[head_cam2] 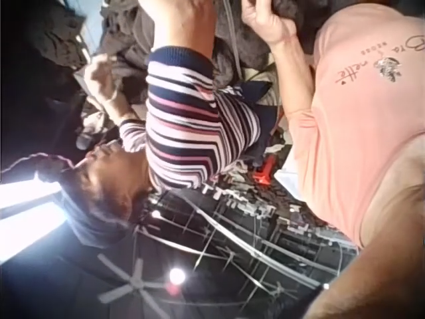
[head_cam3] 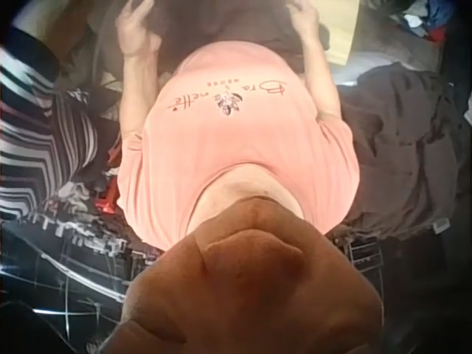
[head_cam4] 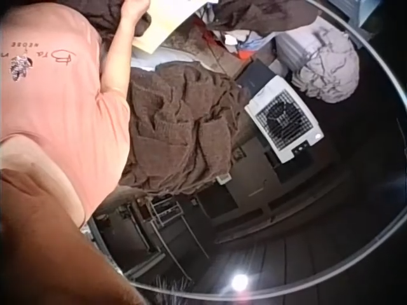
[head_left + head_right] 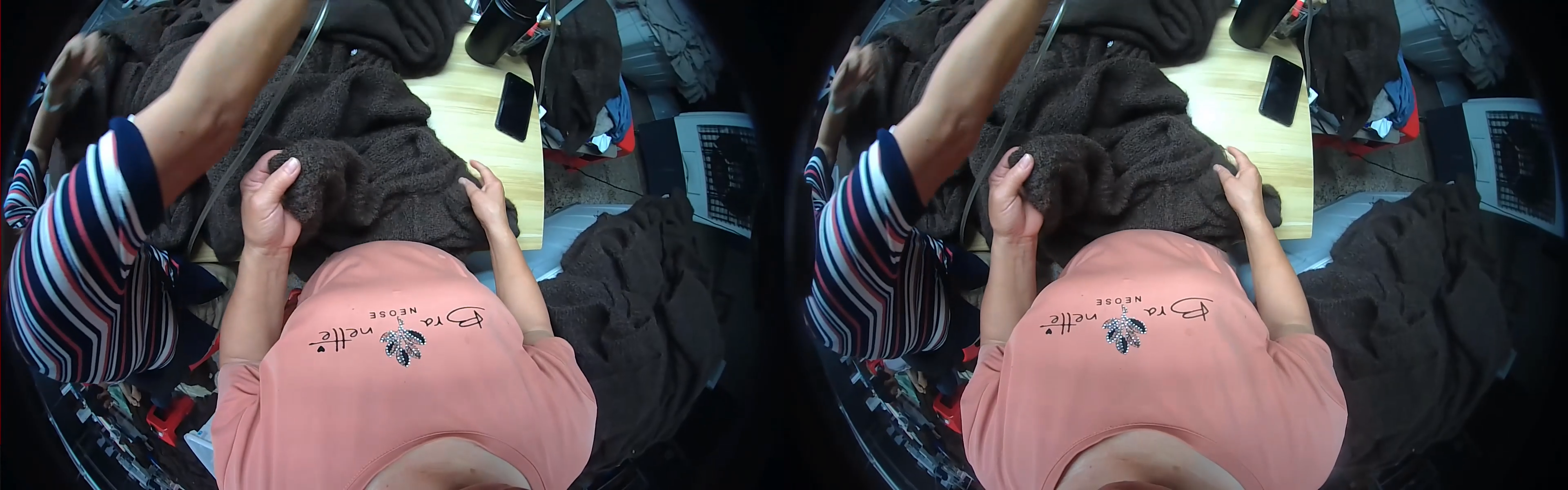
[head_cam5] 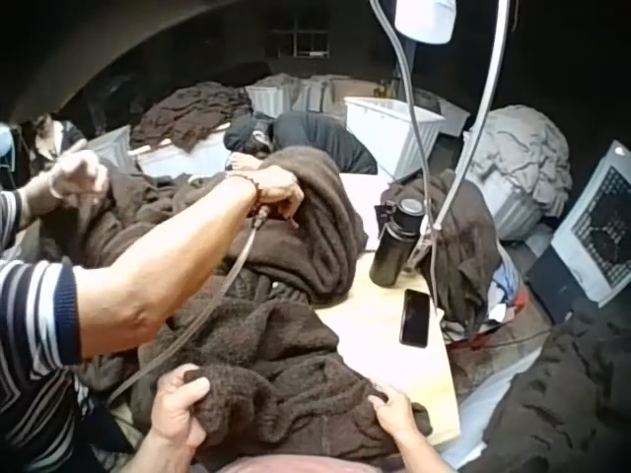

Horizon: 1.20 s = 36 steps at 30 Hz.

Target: Inspecting a fleece garment and using a small trimmer to remove loose threads.

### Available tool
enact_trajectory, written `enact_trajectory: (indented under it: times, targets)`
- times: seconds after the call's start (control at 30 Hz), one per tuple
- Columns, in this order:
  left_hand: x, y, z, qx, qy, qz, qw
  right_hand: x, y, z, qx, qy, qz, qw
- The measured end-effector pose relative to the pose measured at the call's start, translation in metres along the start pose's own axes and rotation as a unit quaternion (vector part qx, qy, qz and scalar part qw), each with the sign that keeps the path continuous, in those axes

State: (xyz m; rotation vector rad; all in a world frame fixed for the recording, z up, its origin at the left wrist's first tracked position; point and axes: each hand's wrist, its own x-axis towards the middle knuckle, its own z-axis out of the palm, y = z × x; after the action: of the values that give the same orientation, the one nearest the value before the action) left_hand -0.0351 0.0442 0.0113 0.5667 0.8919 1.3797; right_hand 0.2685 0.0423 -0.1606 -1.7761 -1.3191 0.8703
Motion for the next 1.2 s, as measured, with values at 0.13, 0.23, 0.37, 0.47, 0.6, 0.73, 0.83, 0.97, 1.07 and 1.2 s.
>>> enact_trajectory:
  times: [0.13, 0.23, 0.37, 0.47, 0.6, 0.73, 0.83, 0.97, 1.07, 1.2]
  targets:
    - [-0.001, -0.011, -0.010, -0.011, -0.015, -0.003, 1.000, -0.001, -0.007, -0.012, 0.192, -0.098, 0.171, 0.961]
    - [-0.002, -0.019, -0.008, -0.001, 0.001, -0.013, 1.000, -0.013, -0.045, -0.021, 0.253, -0.085, 0.135, 0.954]
    - [0.002, -0.025, -0.011, 0.004, 0.003, -0.020, 1.000, -0.026, -0.071, -0.024, 0.138, -0.181, -0.084, 0.970]
    - [0.005, -0.028, -0.006, 0.011, 0.015, -0.024, 1.000, -0.035, -0.085, -0.010, 0.010, -0.208, -0.245, 0.947]
    - [0.009, -0.034, 0.001, 0.036, 0.012, -0.024, 0.999, -0.043, -0.154, -0.025, -0.046, -0.243, -0.485, 0.839]
    - [0.007, -0.042, 0.012, 0.063, -0.054, -0.078, 0.994, -0.038, -0.184, -0.008, 0.045, -0.243, -0.558, 0.792]
    - [0.002, -0.040, 0.018, 0.046, -0.092, -0.122, 0.987, -0.029, -0.186, 0.008, 0.027, -0.127, -0.588, 0.798]
    - [0.002, -0.036, 0.010, 0.038, -0.131, -0.136, 0.981, -0.031, -0.179, 0.020, 0.012, -0.059, -0.579, 0.813]
    - [-0.002, -0.039, 0.007, 0.063, -0.117, -0.117, 0.984, -0.028, -0.175, 0.023, -0.012, -0.051, -0.561, 0.826]
    - [-0.006, -0.048, 0.006, 0.152, -0.084, -0.048, 0.984, -0.031, -0.177, 0.022, -0.039, -0.095, -0.540, 0.835]
